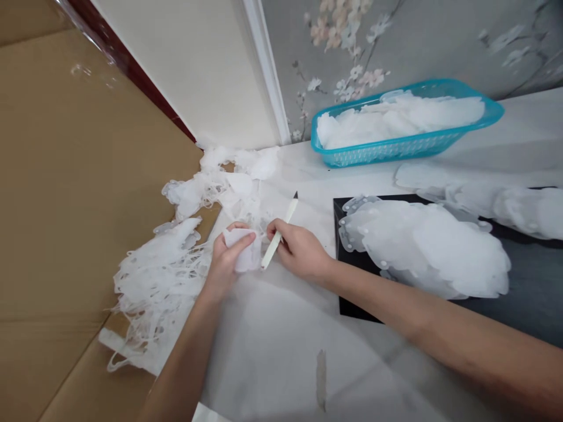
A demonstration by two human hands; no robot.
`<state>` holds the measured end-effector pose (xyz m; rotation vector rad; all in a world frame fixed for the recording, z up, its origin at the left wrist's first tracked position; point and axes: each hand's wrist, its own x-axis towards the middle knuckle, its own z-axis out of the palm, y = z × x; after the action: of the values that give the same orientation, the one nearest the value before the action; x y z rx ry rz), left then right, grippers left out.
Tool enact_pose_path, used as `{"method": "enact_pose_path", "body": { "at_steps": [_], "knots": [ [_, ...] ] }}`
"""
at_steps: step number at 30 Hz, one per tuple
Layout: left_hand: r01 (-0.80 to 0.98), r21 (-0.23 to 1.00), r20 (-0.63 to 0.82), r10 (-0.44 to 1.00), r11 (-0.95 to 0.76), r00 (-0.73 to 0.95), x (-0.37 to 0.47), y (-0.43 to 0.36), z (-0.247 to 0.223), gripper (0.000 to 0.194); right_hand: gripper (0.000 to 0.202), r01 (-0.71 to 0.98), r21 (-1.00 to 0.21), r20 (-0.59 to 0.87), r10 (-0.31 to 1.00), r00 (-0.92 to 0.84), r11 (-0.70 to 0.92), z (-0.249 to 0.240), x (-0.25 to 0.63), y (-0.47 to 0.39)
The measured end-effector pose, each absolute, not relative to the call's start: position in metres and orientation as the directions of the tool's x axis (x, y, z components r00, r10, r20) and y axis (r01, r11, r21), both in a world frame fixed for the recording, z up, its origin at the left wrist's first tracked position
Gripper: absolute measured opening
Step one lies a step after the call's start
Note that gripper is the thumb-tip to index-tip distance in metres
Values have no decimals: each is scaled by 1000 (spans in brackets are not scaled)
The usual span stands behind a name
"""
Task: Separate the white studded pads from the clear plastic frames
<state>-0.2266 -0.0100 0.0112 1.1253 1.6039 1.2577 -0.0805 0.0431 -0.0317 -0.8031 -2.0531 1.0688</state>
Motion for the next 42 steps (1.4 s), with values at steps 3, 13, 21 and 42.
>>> {"method": "enact_pose_path", "body": {
  "at_steps": [3,13,21,42],
  "knots": [
    [333,939,50,929,81,-367,-229,-9,9,23,19,211,-877,262,796,-545,432,-34,-81,45],
    [558,829,324,834,-24,-446,-229,-9,4,22,16,153,-927,234,849,-474,341,-39,-83,48],
    [375,927,139,937,-10,-319,-224,-9,4,25,24,-17,-945,295,829,-476,327,-37,-82,46],
    [318,948,117,915,13,-387,-223,-5,0,25,22,-224,-968,188,923,-337,116,-39,-97,37]
  ]
}}
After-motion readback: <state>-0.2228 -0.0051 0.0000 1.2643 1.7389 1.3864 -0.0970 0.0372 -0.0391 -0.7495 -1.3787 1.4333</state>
